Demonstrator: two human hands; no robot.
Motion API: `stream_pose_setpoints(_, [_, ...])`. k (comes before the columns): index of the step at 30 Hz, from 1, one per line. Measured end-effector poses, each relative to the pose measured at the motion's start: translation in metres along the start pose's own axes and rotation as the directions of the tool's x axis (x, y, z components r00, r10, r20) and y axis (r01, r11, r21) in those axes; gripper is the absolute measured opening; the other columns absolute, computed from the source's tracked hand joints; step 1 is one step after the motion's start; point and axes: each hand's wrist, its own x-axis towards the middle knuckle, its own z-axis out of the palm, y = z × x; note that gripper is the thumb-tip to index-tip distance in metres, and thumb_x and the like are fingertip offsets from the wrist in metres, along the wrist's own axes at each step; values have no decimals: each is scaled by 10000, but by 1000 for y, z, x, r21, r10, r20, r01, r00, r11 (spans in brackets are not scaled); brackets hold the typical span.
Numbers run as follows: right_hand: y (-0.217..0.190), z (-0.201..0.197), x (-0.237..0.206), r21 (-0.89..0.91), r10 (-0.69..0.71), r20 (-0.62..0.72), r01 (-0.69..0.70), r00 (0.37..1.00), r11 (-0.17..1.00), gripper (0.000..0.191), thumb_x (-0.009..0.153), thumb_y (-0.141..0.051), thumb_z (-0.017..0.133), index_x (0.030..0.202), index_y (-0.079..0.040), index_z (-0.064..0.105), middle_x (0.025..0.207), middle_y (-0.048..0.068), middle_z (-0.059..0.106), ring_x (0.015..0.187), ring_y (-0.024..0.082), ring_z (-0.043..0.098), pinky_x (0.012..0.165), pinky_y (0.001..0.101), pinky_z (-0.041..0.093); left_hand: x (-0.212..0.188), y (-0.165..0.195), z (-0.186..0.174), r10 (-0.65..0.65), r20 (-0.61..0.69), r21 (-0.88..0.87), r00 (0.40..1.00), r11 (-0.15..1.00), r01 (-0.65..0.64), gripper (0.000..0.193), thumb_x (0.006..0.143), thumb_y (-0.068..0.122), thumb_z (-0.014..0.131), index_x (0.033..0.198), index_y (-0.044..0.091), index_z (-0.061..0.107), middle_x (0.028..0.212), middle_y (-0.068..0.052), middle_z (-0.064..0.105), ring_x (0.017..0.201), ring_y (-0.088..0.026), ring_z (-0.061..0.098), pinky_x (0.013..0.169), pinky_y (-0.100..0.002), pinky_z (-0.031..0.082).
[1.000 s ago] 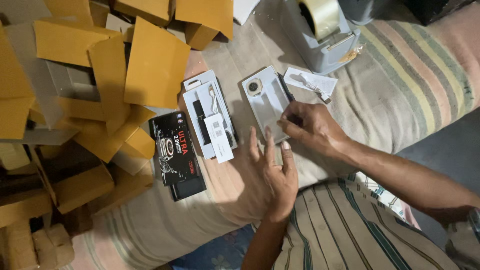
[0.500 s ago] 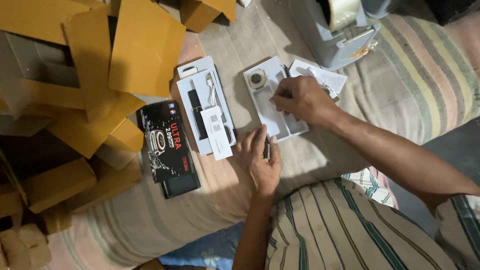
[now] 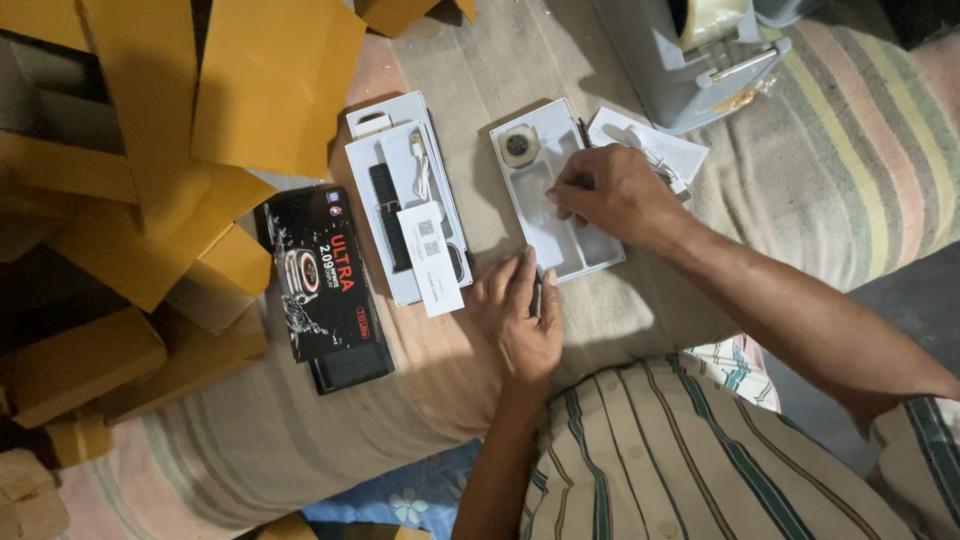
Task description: The person packs smartwatch retail boxes on a bed. They place the watch, strap, charging cable and paperwork into the white inner tray, press the tray into the box, close the lid, and set finished boxes aside among a pile of empty cartons, with a tape dispenser nearby.
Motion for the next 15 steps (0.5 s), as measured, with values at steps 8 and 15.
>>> stream_pose_setpoints(8, [4, 5, 1, -45, -140, -21, 139, 990, 989, 179, 885, -148, 736, 919, 27, 752, 769, 117, 776, 652, 158, 738, 620, 330, 578, -1, -1, -3, 3, 16, -17, 1000, 1000, -2, 370, 962, 205, 727, 1298, 55, 698, 1254, -88, 655, 1213, -307, 574, 1105, -500, 387])
stream_pose_setpoints(15, [6, 11, 4, -153, -121, -20, 117, 992, 981, 203, 888, -184, 740, 937, 13, 755, 781, 133, 768, 667, 211, 748, 649, 360, 584, 17, 6, -12, -53, 165, 44, 985, 998, 47, 598, 861, 123, 639, 1456, 65, 606, 1471, -202, 488, 1312, -367, 500, 1132, -522, 380])
